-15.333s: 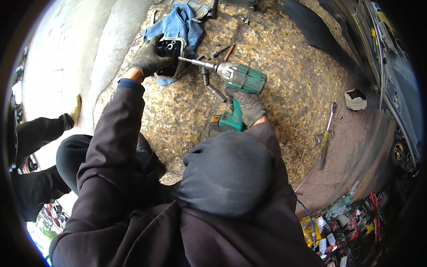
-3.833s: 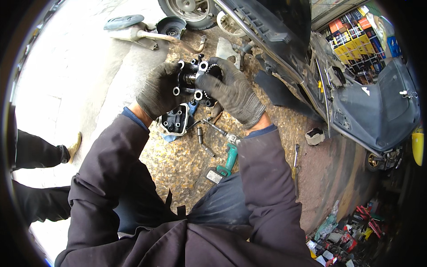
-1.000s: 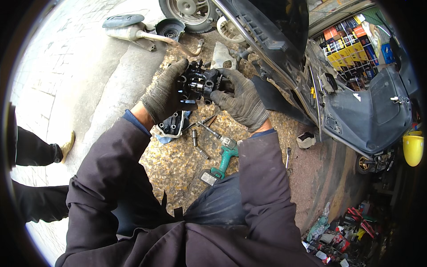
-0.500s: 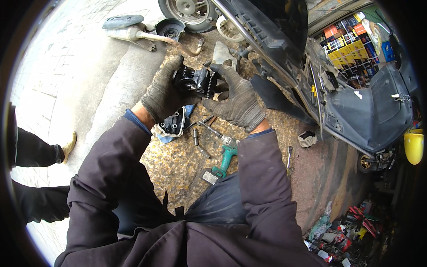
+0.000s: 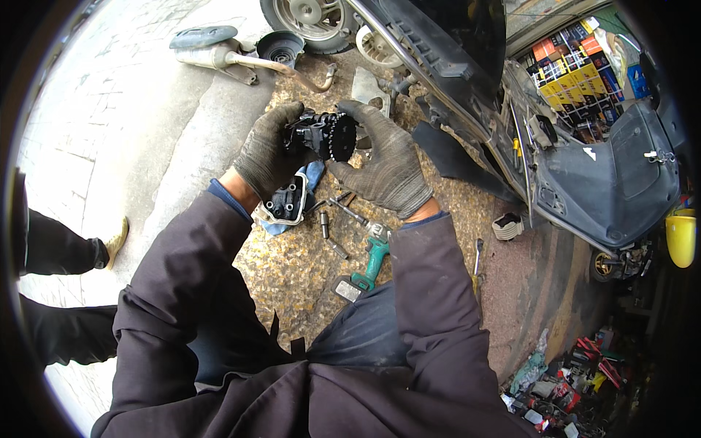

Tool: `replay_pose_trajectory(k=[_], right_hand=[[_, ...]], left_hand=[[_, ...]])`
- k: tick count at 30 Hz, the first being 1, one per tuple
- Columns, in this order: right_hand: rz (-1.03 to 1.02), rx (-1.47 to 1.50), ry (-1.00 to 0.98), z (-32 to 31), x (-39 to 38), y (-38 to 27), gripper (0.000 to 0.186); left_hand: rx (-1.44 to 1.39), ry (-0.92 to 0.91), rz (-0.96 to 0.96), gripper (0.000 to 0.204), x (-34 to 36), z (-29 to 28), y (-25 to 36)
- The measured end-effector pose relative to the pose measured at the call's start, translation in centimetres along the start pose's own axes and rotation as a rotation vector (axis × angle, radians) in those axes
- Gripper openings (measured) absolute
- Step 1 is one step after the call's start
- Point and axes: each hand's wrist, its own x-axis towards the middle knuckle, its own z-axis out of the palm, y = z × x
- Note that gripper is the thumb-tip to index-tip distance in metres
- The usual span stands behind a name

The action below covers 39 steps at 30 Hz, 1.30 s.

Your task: The person removes a motorcycle engine cover, places it on the floor, and uses a cordless impact wrench to disassemble the cover into smaller components. They handle the parts with gloved hands and set them aside on a cloth.

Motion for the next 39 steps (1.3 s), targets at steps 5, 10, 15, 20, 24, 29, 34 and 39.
replay_pose_trajectory(k=[5, 10, 15, 20, 24, 29, 34, 39], right_hand=[[0.13, 0.211, 0.014, -0.1, 0.0, 0.0, 0.071], [0.137, 0.36, 0.07, 0.0, -0.5, 0.6, 0.075], [0.167, 0.711, 0.109, 0.8, -0.5, 1.7, 0.079], [0.281, 0.755, 0.038, 0.4, -0.7, 2.2, 0.076], [0.248, 0.903, 0.051, 0.4, -0.6, 2.1, 0.077], [0.189, 0.676, 0.004, 0.6, -0.6, 1.9, 0.078], [0.281, 0.63, -0.049, 0.5, -0.9, 1.7, 0.08], [0.257, 0.72, -0.035, 0.3, -0.5, 1.9, 0.072]], left_hand=[[-0.673, -0.072, -0.249, 0.041, 1.5, -0.7, -0.2], [-0.163, -0.051, 0.103, 0.022, 1.2, 0.0, -0.2], [-0.516, -0.046, -0.025, 0.029, 0.9, 0.4, 0.5], [-0.398, -0.013, 0.071, 0.033, 0.5, 0.7, 1.0], [-0.393, 0.002, 0.1, 0.036, 0.2, 1.3, 1.3], [-0.59, -0.123, -0.322, 0.042, 0.0, 1.2, 2.0], [-0.493, -0.129, -0.463, 0.037, -0.4, 0.9, 2.0], [-0.501, -0.099, -0.385, 0.027, 0.2, 1.0, 1.3]])
